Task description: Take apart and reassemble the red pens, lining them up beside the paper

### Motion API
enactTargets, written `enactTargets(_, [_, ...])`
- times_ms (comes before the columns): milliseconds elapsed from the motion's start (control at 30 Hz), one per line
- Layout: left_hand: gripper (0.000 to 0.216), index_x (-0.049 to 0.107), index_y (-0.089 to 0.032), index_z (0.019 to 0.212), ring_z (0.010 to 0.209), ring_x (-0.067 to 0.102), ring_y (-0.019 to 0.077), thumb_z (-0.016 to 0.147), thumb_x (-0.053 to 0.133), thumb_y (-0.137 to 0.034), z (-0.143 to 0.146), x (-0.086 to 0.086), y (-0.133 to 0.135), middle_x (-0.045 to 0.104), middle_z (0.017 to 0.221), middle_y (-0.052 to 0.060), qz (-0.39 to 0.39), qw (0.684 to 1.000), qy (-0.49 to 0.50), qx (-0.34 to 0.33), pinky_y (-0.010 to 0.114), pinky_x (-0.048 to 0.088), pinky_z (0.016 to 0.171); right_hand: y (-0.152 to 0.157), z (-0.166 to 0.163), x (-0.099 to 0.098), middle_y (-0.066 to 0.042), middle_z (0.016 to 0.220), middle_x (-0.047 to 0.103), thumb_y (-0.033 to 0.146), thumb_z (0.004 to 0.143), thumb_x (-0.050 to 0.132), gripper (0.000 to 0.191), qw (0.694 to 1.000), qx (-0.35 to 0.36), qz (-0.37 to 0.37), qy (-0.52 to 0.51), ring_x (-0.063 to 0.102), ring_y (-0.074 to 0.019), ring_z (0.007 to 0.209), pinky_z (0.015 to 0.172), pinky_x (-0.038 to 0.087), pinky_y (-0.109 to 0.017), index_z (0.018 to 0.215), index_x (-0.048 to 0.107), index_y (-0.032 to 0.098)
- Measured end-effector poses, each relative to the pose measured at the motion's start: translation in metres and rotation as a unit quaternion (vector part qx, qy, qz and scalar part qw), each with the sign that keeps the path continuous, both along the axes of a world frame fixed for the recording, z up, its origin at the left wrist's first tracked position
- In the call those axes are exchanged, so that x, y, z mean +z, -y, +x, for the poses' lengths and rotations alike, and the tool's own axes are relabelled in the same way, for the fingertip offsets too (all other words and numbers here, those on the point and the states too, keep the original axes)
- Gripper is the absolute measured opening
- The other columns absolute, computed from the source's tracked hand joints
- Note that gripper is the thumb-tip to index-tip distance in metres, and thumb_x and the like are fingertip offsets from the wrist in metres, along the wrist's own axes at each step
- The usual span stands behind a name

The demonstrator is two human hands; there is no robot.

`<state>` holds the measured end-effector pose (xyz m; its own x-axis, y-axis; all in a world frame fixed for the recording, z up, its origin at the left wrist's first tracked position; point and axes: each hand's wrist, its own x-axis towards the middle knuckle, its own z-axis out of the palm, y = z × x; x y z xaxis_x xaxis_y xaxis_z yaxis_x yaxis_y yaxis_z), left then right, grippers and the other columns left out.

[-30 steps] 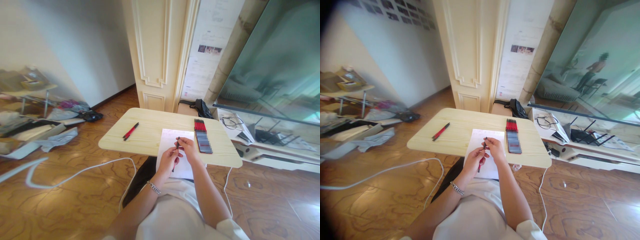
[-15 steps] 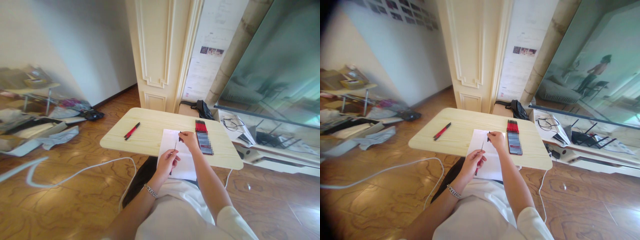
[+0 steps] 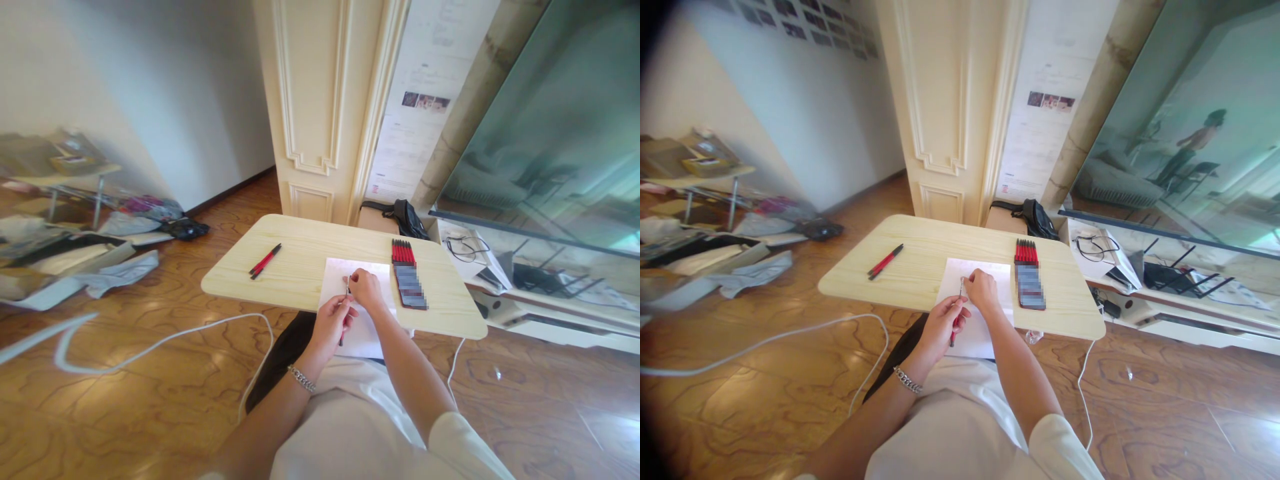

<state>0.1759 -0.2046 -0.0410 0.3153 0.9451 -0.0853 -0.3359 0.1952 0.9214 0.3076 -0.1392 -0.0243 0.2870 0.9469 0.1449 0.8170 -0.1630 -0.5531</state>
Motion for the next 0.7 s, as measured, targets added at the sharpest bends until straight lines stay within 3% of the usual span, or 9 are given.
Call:
enactTargets(133, [0.041, 0.062, -0.015, 0.097, 0.046, 0.046, 0.0072, 0.075, 0.063, -0.050, 0.002, 0.004, 0.000, 0.062, 0.069, 0.004, -0.007, 1.000, 0.007, 0.004, 0.018, 0.024, 0.039, 0.019, 0.004, 0.008, -0.005, 0.074, 0.067, 0.047, 0.091, 0.040, 0.040, 0.987, 0.033, 0.067, -0.141, 0.059, -0.0165, 0.069, 0.065, 0.039, -0.026, 0.080, 0.066, 0.019])
enactTargets(233, [0.040, 0.062, -0.014, 0.095, 0.046, 0.045, 0.0067, 0.075, 0.064, -0.049, 0.006, 0.005, 0.000, 0.062, 0.068, 0.004, -0.007, 1.000, 0.017, -0.002, 0.019, 0.024, 0.040, 0.036, 0.004, 0.009, -0.002, 0.068, 0.064, 0.051, 0.086, 0.046, 0.039, 0.960, 0.088, 0.072, -0.256, 0.056, -0.0149, 0.062, 0.060, 0.040, -0.025, 0.079, 0.066, 0.018])
enactTargets(367, [0.038, 0.062, -0.014, 0.094, 0.045, 0.044, 0.0059, 0.077, 0.062, -0.048, 0.011, 0.006, 0.004, 0.061, 0.067, 0.003, -0.002, 1.000, 0.023, -0.021, 0.019, 0.022, 0.040, 0.042, 0.005, 0.009, 0.000, 0.062, 0.061, 0.049, 0.082, 0.053, 0.033, 0.948, 0.090, 0.086, -0.294, 0.053, -0.0138, 0.057, 0.055, 0.039, -0.025, 0.076, 0.065, 0.019])
enactTargets(500, [0.037, 0.061, -0.015, 0.093, 0.045, 0.044, 0.0064, 0.078, 0.061, -0.048, 0.010, 0.005, 0.006, 0.062, 0.067, 0.003, -0.004, 1.000, -0.003, -0.028, 0.019, 0.021, 0.039, 0.027, 0.017, 0.015, -0.002, 0.063, 0.063, 0.051, 0.085, 0.046, 0.038, 0.963, 0.041, 0.090, -0.251, 0.053, -0.0142, 0.055, 0.054, 0.037, -0.025, 0.077, 0.064, 0.018])
enactTargets(600, [0.038, 0.062, -0.015, 0.095, 0.045, 0.045, 0.0067, 0.076, 0.062, -0.049, 0.006, 0.005, 0.005, 0.063, 0.068, 0.004, -0.005, 1.000, -0.018, -0.018, 0.019, 0.021, 0.038, 0.015, 0.024, 0.017, -0.007, 0.070, 0.067, 0.047, 0.087, 0.047, 0.037, 0.993, 0.020, 0.035, -0.115, 0.060, -0.0176, 0.066, 0.061, 0.039, -0.027, 0.073, 0.066, 0.018])
enactTargets(700, [0.039, 0.061, -0.015, 0.095, 0.045, 0.045, 0.0064, 0.076, 0.062, -0.049, 0.004, 0.004, 0.003, 0.062, 0.068, 0.003, -0.005, 1.000, -0.012, -0.008, 0.018, 0.023, 0.038, 0.010, 0.024, 0.011, -0.013, 0.079, 0.070, 0.040, 0.085, 0.051, 0.032, 0.998, 0.005, -0.051, 0.035, 0.063, -0.0229, 0.079, 0.069, 0.040, -0.030, 0.073, 0.068, 0.017])
